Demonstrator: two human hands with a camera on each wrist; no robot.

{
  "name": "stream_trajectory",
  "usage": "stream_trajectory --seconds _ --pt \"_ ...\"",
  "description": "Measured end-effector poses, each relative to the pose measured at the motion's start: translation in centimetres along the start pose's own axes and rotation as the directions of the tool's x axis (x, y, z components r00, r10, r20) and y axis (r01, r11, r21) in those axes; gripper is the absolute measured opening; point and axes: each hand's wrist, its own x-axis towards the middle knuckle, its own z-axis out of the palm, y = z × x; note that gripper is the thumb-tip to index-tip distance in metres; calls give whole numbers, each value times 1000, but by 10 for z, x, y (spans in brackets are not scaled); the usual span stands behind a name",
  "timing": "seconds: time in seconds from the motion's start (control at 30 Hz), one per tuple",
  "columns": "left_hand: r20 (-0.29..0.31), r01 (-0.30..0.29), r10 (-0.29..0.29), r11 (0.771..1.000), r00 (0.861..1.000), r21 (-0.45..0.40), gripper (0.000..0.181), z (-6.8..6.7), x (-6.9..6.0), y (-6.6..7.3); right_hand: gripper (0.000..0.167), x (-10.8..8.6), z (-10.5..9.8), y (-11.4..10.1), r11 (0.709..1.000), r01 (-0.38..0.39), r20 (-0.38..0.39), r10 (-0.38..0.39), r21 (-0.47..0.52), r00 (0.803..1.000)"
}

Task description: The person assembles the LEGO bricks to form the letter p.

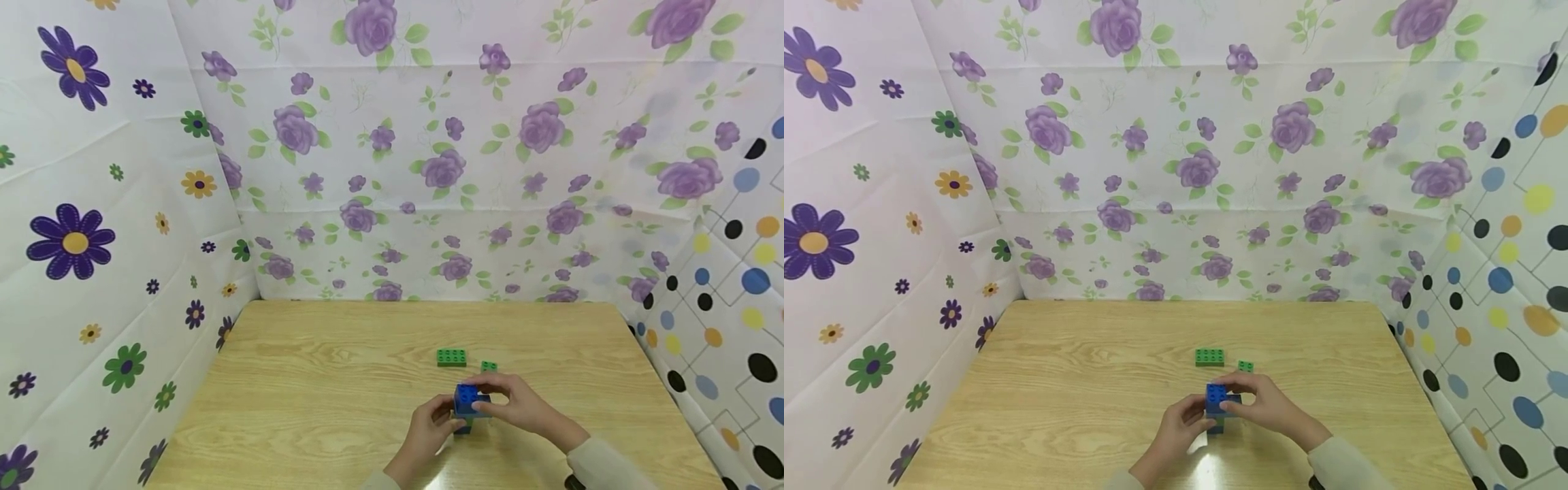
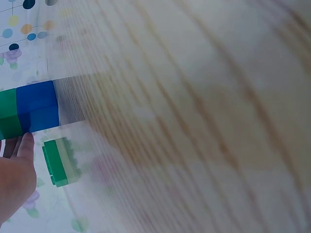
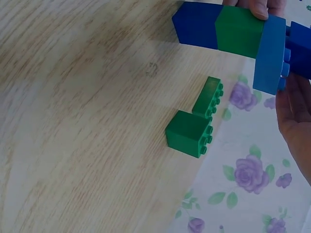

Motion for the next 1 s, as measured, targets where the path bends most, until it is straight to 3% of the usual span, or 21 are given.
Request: stream_trajectory --seconds 0.2,0.73,1.0 --pt "-5 -1 1 1000 1000 3 33 -1 0 -1 36 1 4 4 999 -18 -22 18 -26 1000" --pt "-5 0 0 1000 1000 5 33 1 0 -1 33 -1 12 9 999 -20 -76 22 26 997" --pt "-11 6 -6 1000 1000 -2 34 1 1 -2 33 -1 14 9 1000 18 -99 -15 23 995"
